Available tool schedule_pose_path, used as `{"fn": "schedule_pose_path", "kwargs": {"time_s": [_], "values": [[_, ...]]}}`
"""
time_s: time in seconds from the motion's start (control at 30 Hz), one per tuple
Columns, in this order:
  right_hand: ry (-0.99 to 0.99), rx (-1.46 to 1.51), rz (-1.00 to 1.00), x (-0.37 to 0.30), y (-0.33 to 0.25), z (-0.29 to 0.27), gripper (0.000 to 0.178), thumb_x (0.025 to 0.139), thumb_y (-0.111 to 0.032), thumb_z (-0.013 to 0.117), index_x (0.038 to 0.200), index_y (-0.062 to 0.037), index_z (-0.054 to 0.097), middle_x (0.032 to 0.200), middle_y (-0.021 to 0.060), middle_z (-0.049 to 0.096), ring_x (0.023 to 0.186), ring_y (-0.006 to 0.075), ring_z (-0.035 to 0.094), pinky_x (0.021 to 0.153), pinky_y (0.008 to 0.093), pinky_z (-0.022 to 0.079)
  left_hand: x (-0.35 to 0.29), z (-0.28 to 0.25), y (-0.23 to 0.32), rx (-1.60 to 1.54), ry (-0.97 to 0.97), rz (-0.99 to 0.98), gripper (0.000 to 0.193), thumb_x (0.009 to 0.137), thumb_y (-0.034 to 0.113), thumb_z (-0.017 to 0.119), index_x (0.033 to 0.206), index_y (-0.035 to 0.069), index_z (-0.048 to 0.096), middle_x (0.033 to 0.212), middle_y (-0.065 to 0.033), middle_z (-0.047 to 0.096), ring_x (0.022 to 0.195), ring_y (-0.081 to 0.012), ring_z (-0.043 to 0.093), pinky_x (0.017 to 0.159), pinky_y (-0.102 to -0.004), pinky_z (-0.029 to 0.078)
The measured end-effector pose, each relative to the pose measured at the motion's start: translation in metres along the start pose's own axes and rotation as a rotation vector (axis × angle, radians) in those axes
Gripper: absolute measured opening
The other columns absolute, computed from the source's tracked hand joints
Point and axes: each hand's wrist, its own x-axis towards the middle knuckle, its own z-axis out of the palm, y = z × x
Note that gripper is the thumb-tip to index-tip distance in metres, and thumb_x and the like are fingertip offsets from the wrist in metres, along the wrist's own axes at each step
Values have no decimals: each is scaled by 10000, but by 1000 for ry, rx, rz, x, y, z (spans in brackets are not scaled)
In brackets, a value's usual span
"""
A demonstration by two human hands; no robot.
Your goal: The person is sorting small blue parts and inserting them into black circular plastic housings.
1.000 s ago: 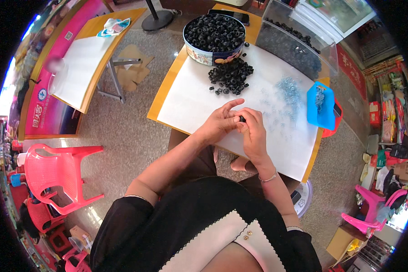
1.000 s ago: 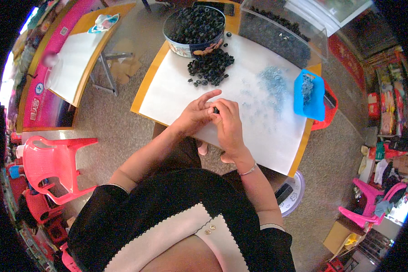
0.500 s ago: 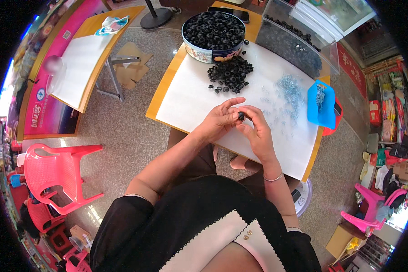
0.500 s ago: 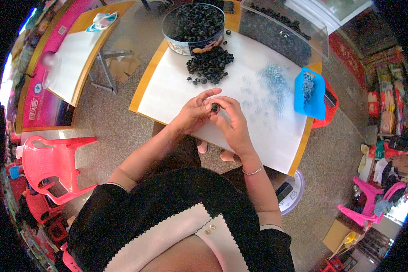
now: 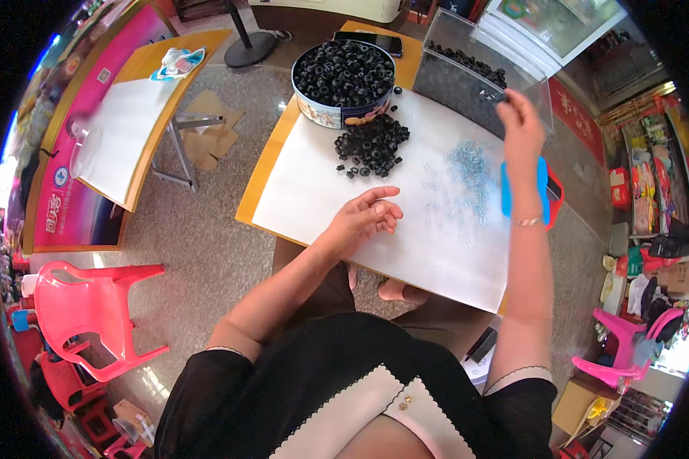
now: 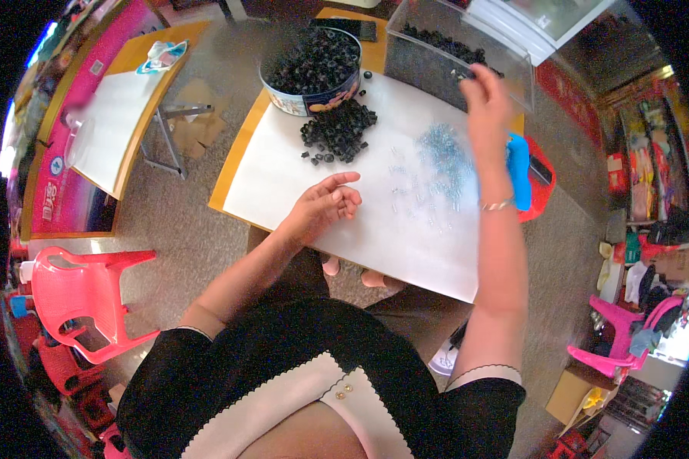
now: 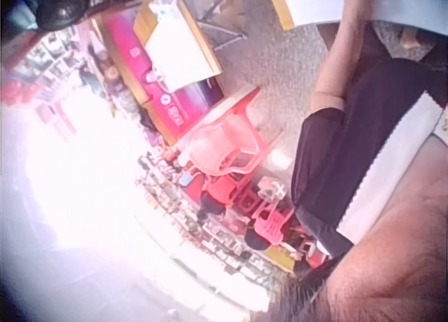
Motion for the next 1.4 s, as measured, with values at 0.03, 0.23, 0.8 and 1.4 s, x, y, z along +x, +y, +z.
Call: {"fn": "schedule_pose_path", "kwargs": {"time_s": [0.03, 0.23, 0.8, 1.4], "values": [[34, -103, -43, 24, 13, -8, 288, 859, -134, 642, 1133, -48, 658, 1046, 135, 674, 911, 215, 633, 817, 322, 492, 0, -1, -2, -17, -3, -12, 506, 946, 172, 603, 1365, 1, 378, 1040, -112, 619, 882, -150, 595, 822, -282, 488], [154, -467, -295, 57, 15, 3, 240, 881, -201, 652, 1098, -102, 685, 993, 82, 664, 930, 194, 629, 842, 314, 479, 0, -5, -2, -63, 0, -31, 439, 950, 158, 596, 1328, 5, 434, 1026, -101, 619, 865, -143, 596, 821, -277, 486], [-398, -399, -251, 10, 62, 172, 227, 808, -17, 570, 1010, -21, 675, 985, 178, 622, 957, 361, 597, 832, 437, 494, 1, 0, -5, -118, -20, -88, 442, 945, 157, 600, 1326, 16, 426, 1023, -98, 612, 864, -141, 600, 803, -268, 503], [-464, 161, 83, -172, -82, 49, 264, 826, -14, 627, 1088, -47, 629, 995, 88, 585, 823, 211, 619, 702, 302, 508, 4, -8, -10, -77, 85, 40, 279, 937, 140, 601, 1166, -15, 565, 976, -84, 642, 848, -161, 623, 768, -289, 512]]}}
